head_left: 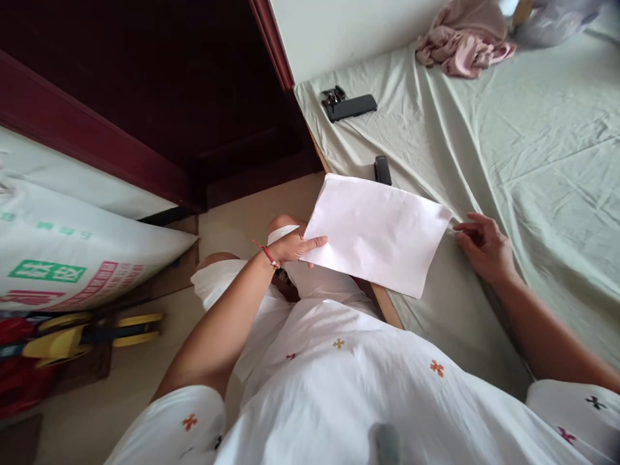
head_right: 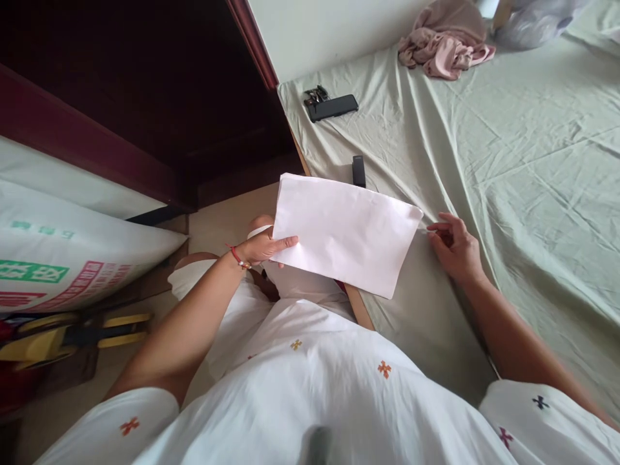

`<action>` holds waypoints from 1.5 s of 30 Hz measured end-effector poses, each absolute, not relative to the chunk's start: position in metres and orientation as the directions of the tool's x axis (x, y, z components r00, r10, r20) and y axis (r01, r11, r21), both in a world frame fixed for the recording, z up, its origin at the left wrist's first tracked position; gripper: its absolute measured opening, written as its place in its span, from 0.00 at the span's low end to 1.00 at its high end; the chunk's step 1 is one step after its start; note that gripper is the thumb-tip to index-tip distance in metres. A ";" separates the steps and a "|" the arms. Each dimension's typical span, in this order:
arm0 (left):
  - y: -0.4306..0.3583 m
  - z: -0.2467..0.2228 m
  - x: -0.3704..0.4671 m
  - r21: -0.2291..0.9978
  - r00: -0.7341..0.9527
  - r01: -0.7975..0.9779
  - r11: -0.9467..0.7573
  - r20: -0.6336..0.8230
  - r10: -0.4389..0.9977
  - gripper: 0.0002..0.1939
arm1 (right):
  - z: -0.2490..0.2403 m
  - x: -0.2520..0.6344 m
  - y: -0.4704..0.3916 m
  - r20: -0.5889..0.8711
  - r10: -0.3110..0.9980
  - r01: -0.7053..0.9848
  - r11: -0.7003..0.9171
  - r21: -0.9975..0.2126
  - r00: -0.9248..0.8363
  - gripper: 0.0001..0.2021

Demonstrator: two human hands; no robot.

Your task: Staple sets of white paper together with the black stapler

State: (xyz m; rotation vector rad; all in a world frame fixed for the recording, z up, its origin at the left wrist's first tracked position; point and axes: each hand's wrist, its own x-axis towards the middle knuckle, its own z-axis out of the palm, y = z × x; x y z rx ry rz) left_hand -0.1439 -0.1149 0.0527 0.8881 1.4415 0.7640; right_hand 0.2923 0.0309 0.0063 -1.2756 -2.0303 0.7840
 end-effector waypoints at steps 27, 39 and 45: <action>-0.100 0.063 -0.194 0.726 0.384 0.079 0.683 -0.655 0.651 0.25 | 0.011 0.271 0.023 0.263 0.823 0.830 0.545 -0.117 -0.503 0.12; -0.086 0.026 -0.190 0.687 0.556 0.047 0.725 -0.621 0.552 0.30 | 0.020 0.260 0.017 0.251 0.866 0.883 0.463 -0.074 -0.433 0.13; -0.074 0.023 -0.178 0.730 0.614 0.059 0.681 -0.565 0.552 0.26 | 0.019 0.262 0.017 0.225 0.881 0.892 0.443 -0.090 -0.415 0.12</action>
